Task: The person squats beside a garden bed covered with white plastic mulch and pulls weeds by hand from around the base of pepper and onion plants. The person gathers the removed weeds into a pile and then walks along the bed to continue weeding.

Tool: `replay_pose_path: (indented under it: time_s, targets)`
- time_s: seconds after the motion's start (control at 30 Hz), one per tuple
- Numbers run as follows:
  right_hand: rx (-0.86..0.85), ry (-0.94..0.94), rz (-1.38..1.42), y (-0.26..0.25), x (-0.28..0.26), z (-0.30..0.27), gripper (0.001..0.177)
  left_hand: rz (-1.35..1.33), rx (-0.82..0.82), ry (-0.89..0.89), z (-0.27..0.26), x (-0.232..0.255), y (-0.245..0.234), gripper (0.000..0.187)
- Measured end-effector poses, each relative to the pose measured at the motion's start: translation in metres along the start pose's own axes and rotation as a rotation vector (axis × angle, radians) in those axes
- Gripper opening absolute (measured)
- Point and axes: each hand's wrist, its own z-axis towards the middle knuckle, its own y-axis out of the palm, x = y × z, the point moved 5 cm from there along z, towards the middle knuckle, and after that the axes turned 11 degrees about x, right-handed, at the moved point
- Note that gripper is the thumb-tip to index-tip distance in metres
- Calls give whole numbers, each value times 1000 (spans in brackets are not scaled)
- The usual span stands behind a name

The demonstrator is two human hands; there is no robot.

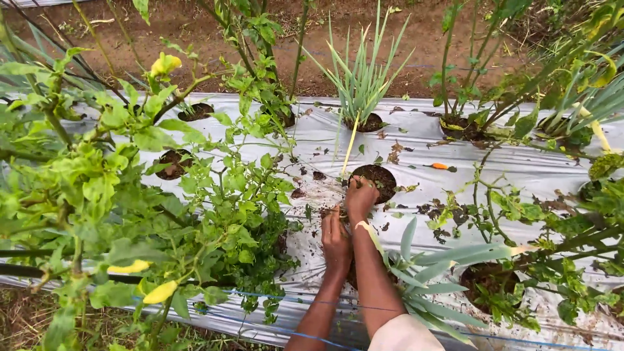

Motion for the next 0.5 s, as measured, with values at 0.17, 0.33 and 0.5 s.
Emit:
replay_pose_path:
  time_s: [0.17,0.33,0.5]
  targets:
    - [-91,123,-113,-3,-10,1,17,5,43,22,-7,-7,5,34]
    - [191,-326,-9,-67,-71,-21,14,-13,48,28,-9,-5,4,38]
    - [145,-225,-144,-64,-17,-31,12,-39,65,-22,9,12,-11,37]
